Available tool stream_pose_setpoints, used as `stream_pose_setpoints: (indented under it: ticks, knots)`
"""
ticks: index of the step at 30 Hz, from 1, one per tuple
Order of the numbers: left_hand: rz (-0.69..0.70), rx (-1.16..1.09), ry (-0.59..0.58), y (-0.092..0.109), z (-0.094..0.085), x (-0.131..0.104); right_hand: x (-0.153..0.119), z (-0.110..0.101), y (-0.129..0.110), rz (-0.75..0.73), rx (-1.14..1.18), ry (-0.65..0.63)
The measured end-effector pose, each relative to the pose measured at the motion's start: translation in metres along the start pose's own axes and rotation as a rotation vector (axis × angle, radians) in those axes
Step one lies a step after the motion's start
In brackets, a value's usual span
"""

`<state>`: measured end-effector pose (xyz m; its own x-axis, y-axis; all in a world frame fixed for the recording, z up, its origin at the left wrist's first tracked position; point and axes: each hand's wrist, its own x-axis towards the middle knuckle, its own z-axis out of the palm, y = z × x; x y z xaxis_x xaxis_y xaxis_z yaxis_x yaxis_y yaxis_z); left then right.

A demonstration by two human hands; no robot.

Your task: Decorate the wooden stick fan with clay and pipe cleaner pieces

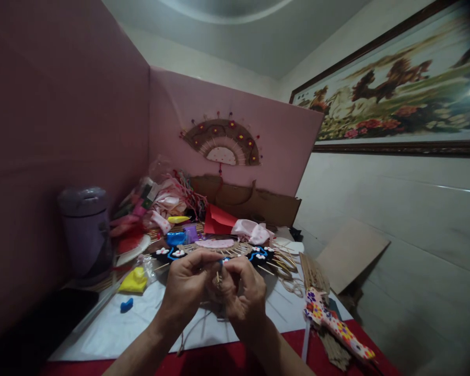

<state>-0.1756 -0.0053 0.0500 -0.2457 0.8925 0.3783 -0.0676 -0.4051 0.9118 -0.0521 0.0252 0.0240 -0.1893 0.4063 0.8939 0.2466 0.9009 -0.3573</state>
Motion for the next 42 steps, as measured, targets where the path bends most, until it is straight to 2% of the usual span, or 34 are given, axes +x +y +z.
stream_pose_setpoints:
  ticks: [4,9,15,20,24,28,34,39,42]
  knots:
    - [0.078,0.040,-0.040,0.0015,-0.0009,0.0006,0.0025,-0.0036,-0.0014,0.076,0.024,0.039]
    - [0.168,0.121,-0.081,-0.0009,-0.0012,-0.0008,0.0035,-0.0065,-0.0031,0.243,0.123,-0.019]
    - [0.038,0.119,-0.134,-0.0011,-0.0037,-0.0014,0.0043,-0.0075,-0.0061,0.286,0.218,-0.046]
    - [0.103,0.241,-0.120,-0.0003,-0.0040,-0.0011,0.0044,-0.0064,-0.0050,0.267,0.222,-0.025]
    - [0.126,0.240,-0.155,-0.0021,-0.0030,-0.0017,0.0049,-0.0060,-0.0038,0.360,0.251,-0.003]
    - [0.102,0.194,-0.145,-0.0028,-0.0030,-0.0025,0.0049,-0.0058,-0.0038,0.399,0.348,-0.033]
    - [0.063,0.158,-0.186,-0.0020,-0.0039,-0.0037,0.0042,-0.0067,-0.0035,0.352,0.292,-0.051]
    - [0.121,0.232,-0.186,-0.0033,-0.0059,-0.0033,0.0045,-0.0087,-0.0040,0.184,0.184,-0.041]
    - [0.097,0.215,-0.180,-0.0014,-0.0064,-0.0034,0.0045,-0.0089,-0.0038,0.095,0.159,-0.036]
